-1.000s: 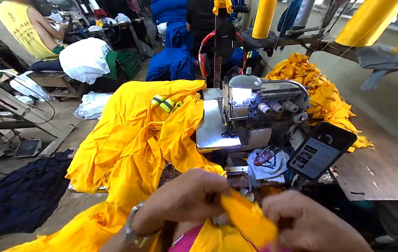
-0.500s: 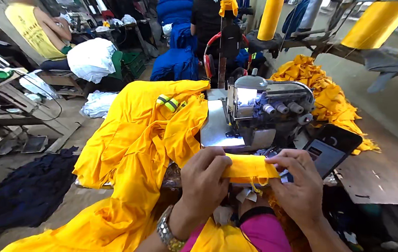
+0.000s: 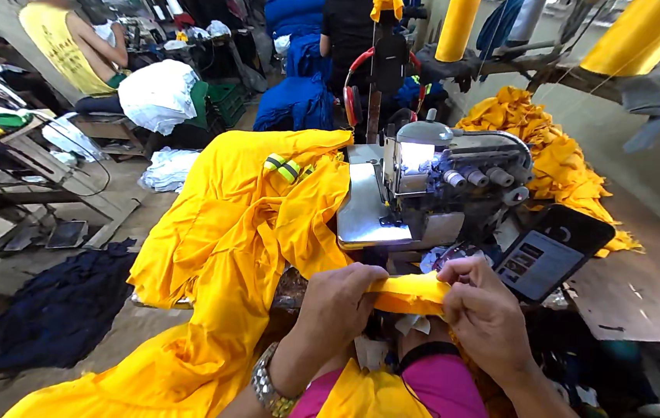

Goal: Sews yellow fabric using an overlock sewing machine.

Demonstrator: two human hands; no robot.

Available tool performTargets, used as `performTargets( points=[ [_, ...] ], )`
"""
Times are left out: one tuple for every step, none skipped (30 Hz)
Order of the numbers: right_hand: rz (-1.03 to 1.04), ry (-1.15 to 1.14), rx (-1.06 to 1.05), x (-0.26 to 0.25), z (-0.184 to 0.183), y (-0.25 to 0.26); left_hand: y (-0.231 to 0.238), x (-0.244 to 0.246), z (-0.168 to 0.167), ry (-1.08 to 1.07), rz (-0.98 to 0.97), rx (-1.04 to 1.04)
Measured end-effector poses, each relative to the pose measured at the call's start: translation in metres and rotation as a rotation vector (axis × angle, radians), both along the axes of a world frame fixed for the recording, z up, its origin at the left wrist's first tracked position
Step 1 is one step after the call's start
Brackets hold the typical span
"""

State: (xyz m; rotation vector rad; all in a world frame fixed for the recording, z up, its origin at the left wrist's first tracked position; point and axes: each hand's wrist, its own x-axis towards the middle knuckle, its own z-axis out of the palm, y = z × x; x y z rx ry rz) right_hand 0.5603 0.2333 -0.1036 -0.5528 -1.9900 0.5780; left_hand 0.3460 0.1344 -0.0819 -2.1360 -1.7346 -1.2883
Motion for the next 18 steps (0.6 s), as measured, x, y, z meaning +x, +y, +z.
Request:
performTargets(
  points=[
    [-0.006, 0.007, -0.021, -0.001, -0.001, 0.0, -0.001, 0.0, -0.002, -0.008, 0.018, -0.013],
    [-0.018, -0.005, -0.044, -0.001, -0.003, 0.0, -0.001, 0.001, -0.005, -0.029, 0.029, -0.02],
    [-0.014, -0.034, -0.065, 0.0, -0.005, 0.0, -0.003, 0.001, -0.008, -0.065, 0.027, -0.031],
    [0.008, -0.075, -0.077, 0.0, -0.009, -0.001, -0.007, 0.001, -0.012, -0.111, 0.014, -0.052],
    [0.044, -0.128, -0.08, 0.001, -0.014, -0.002, -0.012, 0.0, -0.018, -0.167, 0.002, -0.084],
    [0.079, -0.184, -0.073, 0.002, -0.021, -0.005, -0.019, 0.0, -0.025, -0.217, -0.003, -0.127],
    [0.104, -0.241, -0.07, 0.002, -0.029, -0.009, -0.027, 0.0, -0.036, -0.256, 0.007, -0.179],
    [0.122, -0.288, -0.075, 0.0, -0.038, -0.014, -0.036, 0.0, -0.049, -0.289, 0.033, -0.235],
    [0.14, -0.325, -0.091, -0.002, -0.049, -0.019, -0.043, 0.0, -0.064, -0.304, 0.071, -0.283],
    [0.158, -0.351, -0.116, -0.005, -0.06, -0.023, -0.05, -0.001, -0.079, -0.307, 0.117, -0.322],
    [0.171, -0.371, -0.14, -0.009, -0.071, -0.025, -0.056, -0.001, -0.092, -0.305, 0.163, -0.347],
    [0.183, -0.387, -0.162, -0.013, -0.08, -0.027, -0.06, -0.002, -0.103, -0.296, 0.206, -0.356],
    [0.188, -0.4, -0.171, -0.017, -0.087, -0.029, -0.063, -0.004, -0.11, -0.278, 0.243, -0.351],
    [0.185, -0.414, -0.166, -0.021, -0.091, -0.029, -0.064, -0.006, -0.114, -0.245, 0.279, -0.33],
    [0.173, -0.429, -0.154, -0.025, -0.092, -0.028, -0.064, -0.008, -0.114, -0.205, 0.313, -0.307],
    [0.156, -0.446, -0.143, -0.029, -0.093, -0.028, -0.062, -0.01, -0.113, -0.159, 0.344, -0.279],
    [0.138, -0.455, -0.134, -0.032, -0.092, -0.027, -0.06, -0.013, -0.113, -0.106, 0.373, -0.244],
    [0.114, -0.456, -0.124, -0.036, -0.091, -0.026, -0.056, -0.017, -0.114, -0.057, 0.389, -0.205]
  ],
)
